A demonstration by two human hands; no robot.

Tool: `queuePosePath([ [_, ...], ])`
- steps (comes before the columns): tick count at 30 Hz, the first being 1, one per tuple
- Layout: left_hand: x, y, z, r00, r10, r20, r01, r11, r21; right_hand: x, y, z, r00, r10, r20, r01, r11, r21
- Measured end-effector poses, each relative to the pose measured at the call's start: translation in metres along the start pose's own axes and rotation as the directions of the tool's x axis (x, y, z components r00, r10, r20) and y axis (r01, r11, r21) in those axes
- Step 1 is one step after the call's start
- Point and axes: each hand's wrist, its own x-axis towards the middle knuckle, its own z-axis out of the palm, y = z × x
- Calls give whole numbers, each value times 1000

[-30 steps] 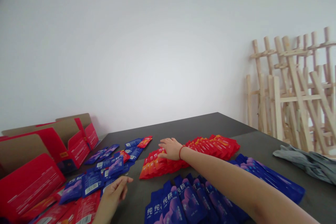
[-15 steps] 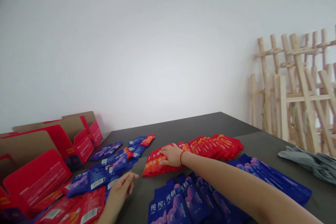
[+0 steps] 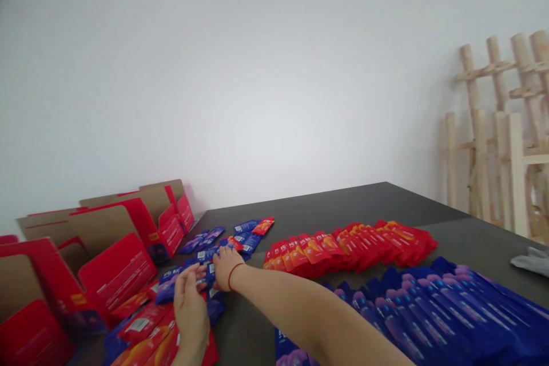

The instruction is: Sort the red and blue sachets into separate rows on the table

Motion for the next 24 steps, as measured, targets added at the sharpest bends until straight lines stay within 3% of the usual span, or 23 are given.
queuePosePath([
  [3,0,-6,1,999,-37,-12,37,999,-17,12,-4,11,995,97,-23,-96,995,23],
  [6,-2,-12,5,998,-54,-28,53,998,-28,7,-1,16,994,109,-19,-108,992,60],
  [11,-4,-17,10,996,-88,-28,87,995,-42,-23,7,12,998,61,-10,-58,983,177],
  [16,-6,-18,16,970,-243,26,244,966,-85,-60,16,-8,992,110,-63,-75,907,414],
  [19,-9,-15,19,913,-388,130,404,905,-134,-81,21,-23,980,192,-57,-121,795,594],
  [24,-14,-5,19,762,-533,368,616,773,-154,-111,29,-34,955,284,90,-232,521,821],
])
